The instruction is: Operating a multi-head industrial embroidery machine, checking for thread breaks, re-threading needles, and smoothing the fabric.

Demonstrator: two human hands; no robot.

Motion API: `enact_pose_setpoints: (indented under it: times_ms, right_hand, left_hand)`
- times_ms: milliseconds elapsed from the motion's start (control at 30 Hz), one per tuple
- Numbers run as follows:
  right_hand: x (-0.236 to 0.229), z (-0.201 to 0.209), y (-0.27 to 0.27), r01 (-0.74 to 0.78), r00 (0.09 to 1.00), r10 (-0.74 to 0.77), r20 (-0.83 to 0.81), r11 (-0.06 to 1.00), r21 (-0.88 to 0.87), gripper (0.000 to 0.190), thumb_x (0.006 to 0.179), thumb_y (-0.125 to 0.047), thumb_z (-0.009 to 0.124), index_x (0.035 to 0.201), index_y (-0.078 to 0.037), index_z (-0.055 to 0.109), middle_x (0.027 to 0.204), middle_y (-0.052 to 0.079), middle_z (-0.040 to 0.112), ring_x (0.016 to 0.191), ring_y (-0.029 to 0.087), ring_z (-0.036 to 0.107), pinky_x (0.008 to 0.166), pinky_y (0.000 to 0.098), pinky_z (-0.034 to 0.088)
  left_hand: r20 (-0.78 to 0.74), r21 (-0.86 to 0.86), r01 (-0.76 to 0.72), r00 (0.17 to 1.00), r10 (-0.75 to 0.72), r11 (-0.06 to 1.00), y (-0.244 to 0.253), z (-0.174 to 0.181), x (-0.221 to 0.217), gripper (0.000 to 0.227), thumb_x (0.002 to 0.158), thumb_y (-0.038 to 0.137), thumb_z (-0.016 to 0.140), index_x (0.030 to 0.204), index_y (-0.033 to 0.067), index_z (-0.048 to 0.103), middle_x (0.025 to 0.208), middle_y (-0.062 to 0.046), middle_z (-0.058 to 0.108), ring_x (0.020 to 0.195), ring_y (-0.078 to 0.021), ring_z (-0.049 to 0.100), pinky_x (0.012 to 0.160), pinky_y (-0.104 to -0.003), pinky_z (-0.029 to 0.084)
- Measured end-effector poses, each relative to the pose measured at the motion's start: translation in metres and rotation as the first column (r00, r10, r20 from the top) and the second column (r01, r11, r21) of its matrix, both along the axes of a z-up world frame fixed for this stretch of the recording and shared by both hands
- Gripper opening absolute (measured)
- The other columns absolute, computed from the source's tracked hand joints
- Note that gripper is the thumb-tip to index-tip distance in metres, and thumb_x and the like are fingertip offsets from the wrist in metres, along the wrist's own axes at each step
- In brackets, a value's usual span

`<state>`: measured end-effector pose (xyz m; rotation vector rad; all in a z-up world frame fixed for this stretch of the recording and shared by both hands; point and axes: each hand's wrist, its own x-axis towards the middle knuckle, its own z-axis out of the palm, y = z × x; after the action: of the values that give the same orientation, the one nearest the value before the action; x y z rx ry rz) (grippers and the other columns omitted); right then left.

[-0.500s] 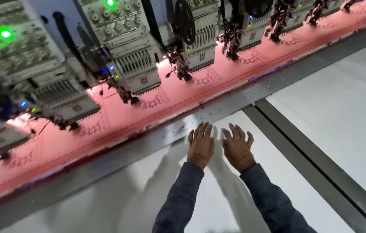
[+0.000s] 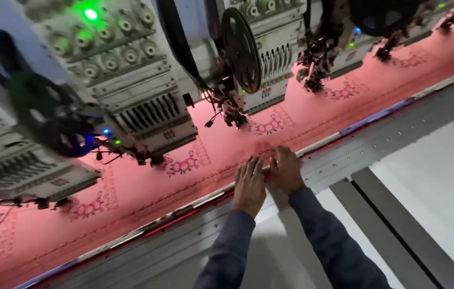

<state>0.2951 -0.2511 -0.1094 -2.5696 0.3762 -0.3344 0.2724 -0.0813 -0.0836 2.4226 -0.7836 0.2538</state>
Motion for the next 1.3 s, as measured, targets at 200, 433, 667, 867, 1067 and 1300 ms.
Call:
enact_pose_setpoints:
  times_ms: [200, 433, 667, 867, 1067, 1300]
  right_hand:
    - [0.097, -0.040, -0.054, 0.073, 0.986, -0.137, 0.098, 0.871, 0.485, 0.032, 0.096, -0.038, 0.062, 0.123, -0.022, 0.065, 0.117, 0.008, 0.073, 0.117, 0.031, 0.069, 0.101, 0.0485, 0.052]
    - [0.145, -0.067, -0.066, 0.222, 0.949, -0.312, 0.041, 0.756, 0.615, 0.033, 0.091, -0.035, 0.065, 0.122, -0.022, 0.066, 0.113, 0.004, 0.076, 0.111, 0.025, 0.072, 0.096, 0.0452, 0.054]
    - [0.207, -0.057, -0.059, -0.078, 0.891, -0.424, 0.162, 0.208, 0.975, 0.009, 0.090, -0.002, 0.043, 0.094, -0.009, 0.047, 0.071, 0.003, 0.057, 0.047, 0.010, 0.052, 0.042, 0.0178, 0.040]
    - [0.242, -0.058, -0.065, -0.046, 0.912, -0.407, 0.059, 0.041, 0.998, 0.021, 0.099, -0.002, 0.035, 0.089, -0.011, 0.050, 0.070, -0.005, 0.045, 0.059, 0.004, 0.053, 0.048, 0.0149, 0.046]
    - [0.236, -0.061, -0.058, -0.049, 0.934, -0.347, 0.082, 0.103, 0.993, 0.021, 0.100, 0.001, 0.035, 0.103, -0.004, 0.056, 0.078, -0.006, 0.044, 0.059, 0.002, 0.055, 0.045, 0.0136, 0.044]
    - [0.242, -0.081, -0.058, -0.045, 0.965, -0.248, 0.082, 0.152, 0.987, 0.027, 0.093, 0.006, 0.040, 0.110, -0.008, 0.054, 0.079, -0.003, 0.051, 0.054, 0.007, 0.054, 0.040, 0.0146, 0.036]
  left_hand:
    - [0.046, 0.014, 0.016, 0.999, -0.016, 1.000, -0.037, -0.044, 0.051, 0.050, 0.096, 0.009, 0.052, 0.145, 0.0069, 0.050, 0.146, -0.016, 0.053, 0.145, -0.0363, 0.042, 0.114, -0.057, 0.036]
    - [0.102, -0.006, 0.046, 0.994, -0.045, 0.999, -0.077, -0.098, 0.099, 0.061, 0.085, 0.003, 0.061, 0.145, 0.0029, 0.050, 0.147, -0.020, 0.051, 0.144, -0.0392, 0.042, 0.116, -0.057, 0.035]
    - [0.107, -0.123, 0.055, 0.993, -0.042, 0.991, -0.088, -0.128, 0.108, 0.065, 0.077, 0.002, 0.065, 0.141, -0.0039, 0.051, 0.150, -0.026, 0.048, 0.143, -0.0452, 0.042, 0.117, -0.061, 0.033]
    - [0.058, -0.143, 0.073, 0.996, -0.065, 0.987, -0.086, -0.125, 0.106, 0.071, 0.075, -0.003, 0.063, 0.145, -0.0054, 0.047, 0.154, -0.026, 0.042, 0.146, -0.0454, 0.036, 0.121, -0.060, 0.029]
    - [0.045, -0.131, 0.060, 0.998, -0.054, 0.990, -0.086, -0.114, 0.101, 0.068, 0.077, -0.001, 0.060, 0.144, -0.0053, 0.048, 0.154, -0.024, 0.044, 0.147, -0.0423, 0.037, 0.122, -0.056, 0.028]
    - [-0.023, -0.102, 0.003, 1.000, -0.006, 0.995, -0.087, -0.096, 0.095, 0.060, 0.081, 0.001, 0.055, 0.141, -0.0010, 0.052, 0.151, -0.020, 0.048, 0.146, -0.0388, 0.040, 0.123, -0.052, 0.030]
